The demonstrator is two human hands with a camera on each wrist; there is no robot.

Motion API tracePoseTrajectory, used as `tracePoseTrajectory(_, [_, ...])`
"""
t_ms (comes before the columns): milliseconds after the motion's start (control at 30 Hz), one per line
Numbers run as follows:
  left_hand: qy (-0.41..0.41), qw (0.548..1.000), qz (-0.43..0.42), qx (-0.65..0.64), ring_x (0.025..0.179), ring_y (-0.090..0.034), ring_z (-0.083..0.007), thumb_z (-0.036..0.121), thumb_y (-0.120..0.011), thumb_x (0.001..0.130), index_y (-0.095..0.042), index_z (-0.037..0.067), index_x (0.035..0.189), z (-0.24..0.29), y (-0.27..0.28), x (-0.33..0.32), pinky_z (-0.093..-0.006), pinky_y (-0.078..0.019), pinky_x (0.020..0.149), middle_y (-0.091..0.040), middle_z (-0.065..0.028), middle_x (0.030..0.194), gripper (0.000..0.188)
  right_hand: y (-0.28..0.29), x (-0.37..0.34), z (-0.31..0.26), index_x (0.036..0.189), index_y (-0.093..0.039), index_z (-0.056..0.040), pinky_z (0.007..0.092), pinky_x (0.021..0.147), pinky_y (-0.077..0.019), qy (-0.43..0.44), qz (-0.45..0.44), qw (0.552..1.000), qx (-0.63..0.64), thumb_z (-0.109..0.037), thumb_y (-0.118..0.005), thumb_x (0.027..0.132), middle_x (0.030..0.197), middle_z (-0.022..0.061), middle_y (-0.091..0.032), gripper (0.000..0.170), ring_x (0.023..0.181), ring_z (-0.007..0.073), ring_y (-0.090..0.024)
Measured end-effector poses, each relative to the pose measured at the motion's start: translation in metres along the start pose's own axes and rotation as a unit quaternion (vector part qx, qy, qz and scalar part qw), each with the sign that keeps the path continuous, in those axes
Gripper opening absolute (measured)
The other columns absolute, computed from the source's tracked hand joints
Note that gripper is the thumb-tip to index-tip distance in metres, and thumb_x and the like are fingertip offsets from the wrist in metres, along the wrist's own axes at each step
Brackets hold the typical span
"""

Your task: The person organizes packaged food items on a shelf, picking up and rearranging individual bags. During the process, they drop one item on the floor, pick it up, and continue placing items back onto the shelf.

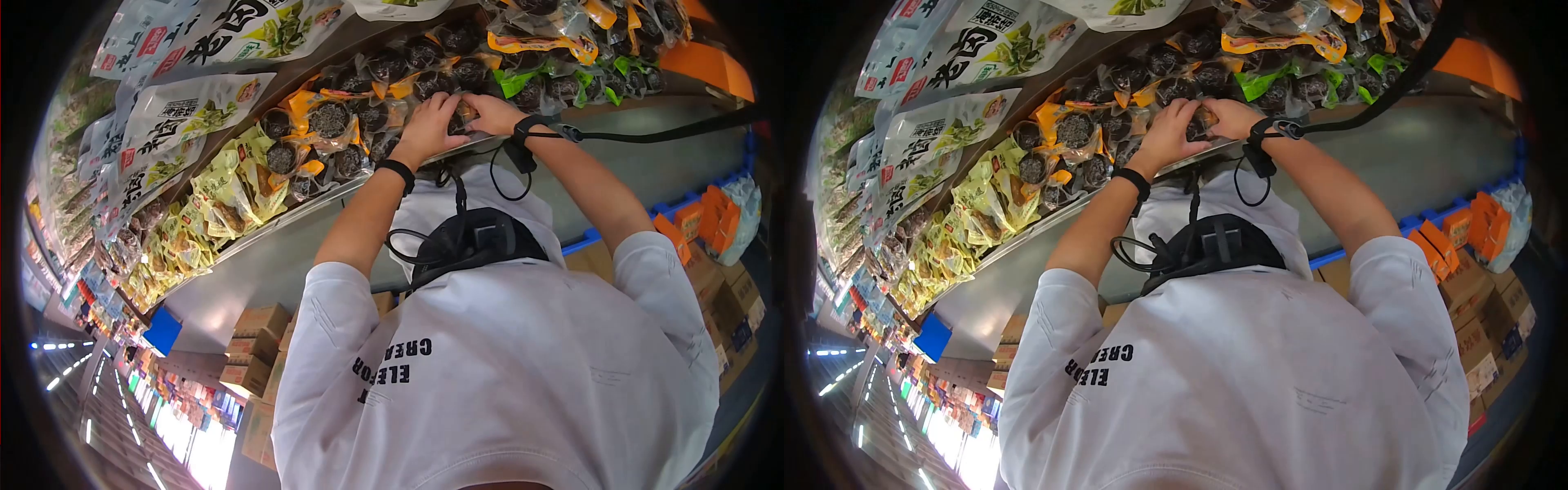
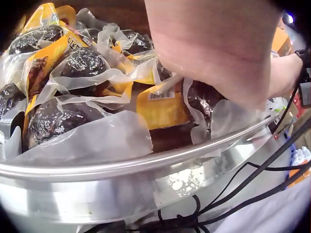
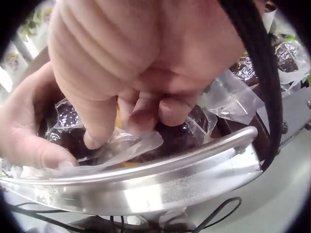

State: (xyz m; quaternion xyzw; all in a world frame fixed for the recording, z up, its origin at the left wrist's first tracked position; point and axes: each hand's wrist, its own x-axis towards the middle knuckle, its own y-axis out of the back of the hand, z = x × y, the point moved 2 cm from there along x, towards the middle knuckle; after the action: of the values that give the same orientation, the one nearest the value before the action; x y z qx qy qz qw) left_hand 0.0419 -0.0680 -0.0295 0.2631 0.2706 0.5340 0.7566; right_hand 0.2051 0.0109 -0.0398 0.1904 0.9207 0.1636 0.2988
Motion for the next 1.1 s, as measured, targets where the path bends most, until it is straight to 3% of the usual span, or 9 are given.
tracePoseTrajectory(200, [-0.042, 0.998, -0.035, -0.027, 0.117, -0.047, -0.0415, 0.027, -0.074, 0.07, -0.041, 0.002, 0.133, -0.007, 0.003, -0.009, -0.045, -0.0394, 0.1, -0.044, -0.0211, 0.131, 0.075, -0.01, -0.004, -0.001, 0.113, -0.056, -0.003, 0.0472, 0.079, -0.0473, -0.049, 0.06, 0.994, -0.074, -0.008, -0.054, 0.08, 0.098, 0.0224, -0.064, 0.034, 0.095, 0.0408, -0.06])
tracePoseTrajectory(300, [-0.05, 0.997, -0.057, -0.006, 0.119, -0.044, -0.0407, 0.023, -0.069, 0.074, -0.038, 0.0, 0.135, -0.01, 0.007, -0.017, -0.0449, -0.037, 0.102, -0.042, -0.0214, 0.135, 0.072, -0.015, -0.005, -0.006, 0.109, -0.057, -0.0039, 0.0475, 0.077, -0.0484, -0.024, 0.101, 0.987, -0.124, -0.008, -0.056, 0.08, 0.098, 0.0219, -0.064, 0.029, 0.094, 0.0393, -0.061])
tracePoseTrajectory(433, [-0.061, 0.994, -0.083, 0.035, 0.12, -0.043, -0.0397, 0.02, -0.065, 0.077, -0.034, -0.001, 0.138, -0.012, 0.007, -0.019, -0.0445, -0.0347, 0.105, -0.041, -0.0219, 0.136, 0.071, -0.012, -0.001, -0.011, 0.107, -0.058, -0.0044, 0.0471, 0.075, -0.0493, -0.025, 0.075, 0.987, -0.143, -0.009, -0.057, 0.079, 0.098, 0.0217, -0.064, 0.029, 0.093, 0.0375, -0.062])
tracePoseTrajectory(500, [-0.07, 0.993, -0.089, 0.044, 0.12, -0.043, -0.0384, 0.019, -0.065, 0.077, -0.035, -0.001, 0.137, -0.013, 0.009, -0.018, -0.0445, -0.035, 0.104, -0.042, -0.0205, 0.136, 0.071, -0.013, 0.003, -0.011, 0.108, -0.059, -0.0047, 0.046, 0.074, -0.0507, -0.03, 0.022, 0.978, -0.203, -0.009, -0.058, 0.077, 0.098, 0.0197, -0.065, 0.031, 0.093, 0.035, -0.063])
tracePoseTrajectory(600, [-0.074, 0.987, -0.119, 0.076, 0.121, -0.043, -0.0369, 0.018, -0.066, 0.077, -0.036, 0.0, 0.138, -0.01, 0.011, -0.013, -0.0441, -0.0355, 0.104, -0.042, -0.0178, 0.138, 0.07, -0.017, 0.003, -0.014, 0.106, -0.059, -0.0035, 0.0446, 0.074, -0.052, -0.004, 0.046, 0.965, -0.257, -0.009, -0.06, 0.075, 0.1, 0.0169, -0.064, 0.031, 0.091, 0.035, -0.064])
tracePoseTrajectory(733, [-0.081, 0.975, -0.135, 0.157, 0.12, -0.045, -0.0326, 0.018, -0.07, 0.076, -0.039, 0.003, 0.137, -0.011, 0.006, -0.011, -0.0412, -0.0367, 0.101, -0.045, -0.0123, 0.137, 0.07, -0.017, -0.006, -0.017, 0.108, -0.058, -0.0027, 0.0434, 0.076, -0.0526, 0.002, 0.043, 0.962, -0.271, -0.011, -0.065, 0.075, 0.104, 0.0148, -0.059, 0.035, 0.091, 0.0354, -0.063])
tracePoseTrajectory(800, [-0.083, 0.972, -0.123, 0.181, 0.115, -0.047, -0.0295, 0.017, -0.069, 0.074, -0.043, 0.004, 0.133, -0.011, -0.001, -0.01, -0.0394, -0.0374, 0.098, -0.048, -0.0107, 0.134, 0.066, -0.021, -0.009, -0.018, 0.12, -0.052, -0.0022, 0.043, 0.077, -0.0513, 0.044, 0.08, 0.96, -0.264, -0.012, -0.07, 0.073, 0.111, 0.0155, -0.054, 0.052, 0.093, 0.0354, -0.061])
tracePoseTrajectory(933, [-0.057, 0.949, -0.118, 0.285, 0.109, -0.05, -0.0249, 0.02, -0.07, 0.071, -0.05, 0.006, 0.127, -0.008, -0.017, -0.01, -0.0375, -0.0384, 0.094, -0.052, -0.0083, 0.126, 0.06, -0.032, -0.005, -0.019, 0.123, -0.05, -0.004, 0.0429, 0.079, -0.051, 0.059, 0.104, 0.965, -0.233, -0.012, -0.07, 0.073, 0.112, 0.0145, -0.053, 0.054, 0.094, 0.0354, -0.061])
tracePoseTrajectory(1100, [-0.056, 0.959, -0.078, 0.268, 0.119, -0.045, -0.0267, 0.024, -0.072, 0.072, -0.046, 0.008, 0.131, -0.001, -0.003, -0.017, -0.0409, -0.0363, 0.099, -0.047, -0.0081, 0.134, 0.066, -0.03, 0.01, -0.006, 0.102, -0.061, -0.0036, 0.0438, 0.076, -0.0516, 0.025, 0.096, 0.972, -0.211, -0.01, -0.063, 0.078, 0.102, 0.0138, -0.058, 0.025, 0.091, 0.0347, -0.062])
